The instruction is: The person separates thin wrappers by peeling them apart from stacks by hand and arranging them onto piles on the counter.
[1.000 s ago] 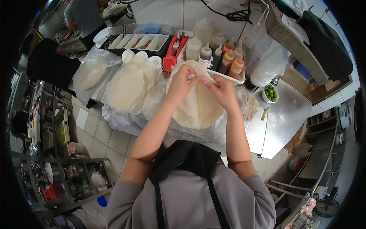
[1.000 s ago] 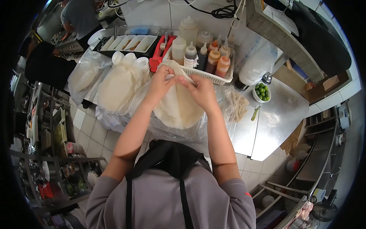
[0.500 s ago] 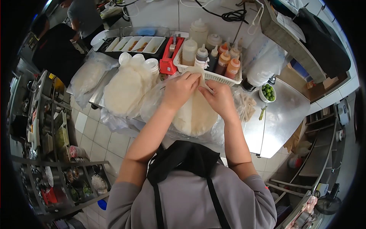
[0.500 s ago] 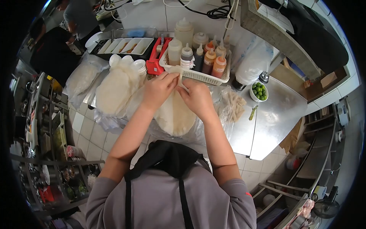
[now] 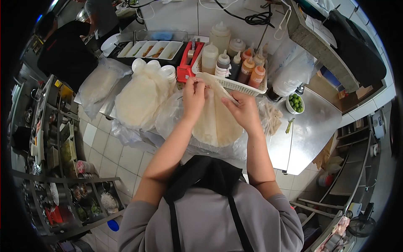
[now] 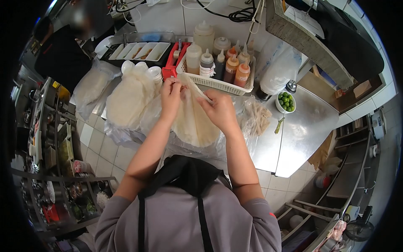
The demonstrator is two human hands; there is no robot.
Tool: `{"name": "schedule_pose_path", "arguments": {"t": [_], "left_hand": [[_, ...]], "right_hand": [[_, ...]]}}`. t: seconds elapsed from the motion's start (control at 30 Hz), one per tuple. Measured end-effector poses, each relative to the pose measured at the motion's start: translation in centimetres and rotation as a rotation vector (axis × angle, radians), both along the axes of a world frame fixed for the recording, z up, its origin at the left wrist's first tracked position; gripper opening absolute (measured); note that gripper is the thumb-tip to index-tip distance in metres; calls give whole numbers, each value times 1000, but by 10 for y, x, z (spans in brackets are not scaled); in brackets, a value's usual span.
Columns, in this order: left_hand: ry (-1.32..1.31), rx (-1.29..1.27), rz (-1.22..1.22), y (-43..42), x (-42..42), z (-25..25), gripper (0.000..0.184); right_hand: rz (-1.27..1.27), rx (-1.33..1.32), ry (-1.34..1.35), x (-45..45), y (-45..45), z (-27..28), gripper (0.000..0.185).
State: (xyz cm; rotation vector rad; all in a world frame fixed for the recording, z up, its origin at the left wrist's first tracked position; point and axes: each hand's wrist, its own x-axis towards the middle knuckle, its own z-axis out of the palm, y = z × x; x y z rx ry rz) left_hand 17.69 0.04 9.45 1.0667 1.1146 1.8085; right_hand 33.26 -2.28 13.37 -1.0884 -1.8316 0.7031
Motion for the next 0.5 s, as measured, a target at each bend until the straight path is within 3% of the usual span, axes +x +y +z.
{"name": "schedule_pose_path", "arguments": {"t": [0.03, 0.13, 0.33, 0.5], "left_hand": [[-20, -4, -9, 0, 0, -2, 17], [407, 25, 83, -4, 0, -5, 25], [538, 18, -314, 2, -19, 4, 31], [801, 32, -131, 0, -26, 9, 29]], "right_hand": [[9, -18, 4, 0, 0, -1, 18], [35, -27, 55, -3, -2, 2, 16], [61, 50, -40, 3, 0, 0, 20], [47, 29, 5, 1, -4, 0, 19]]}}
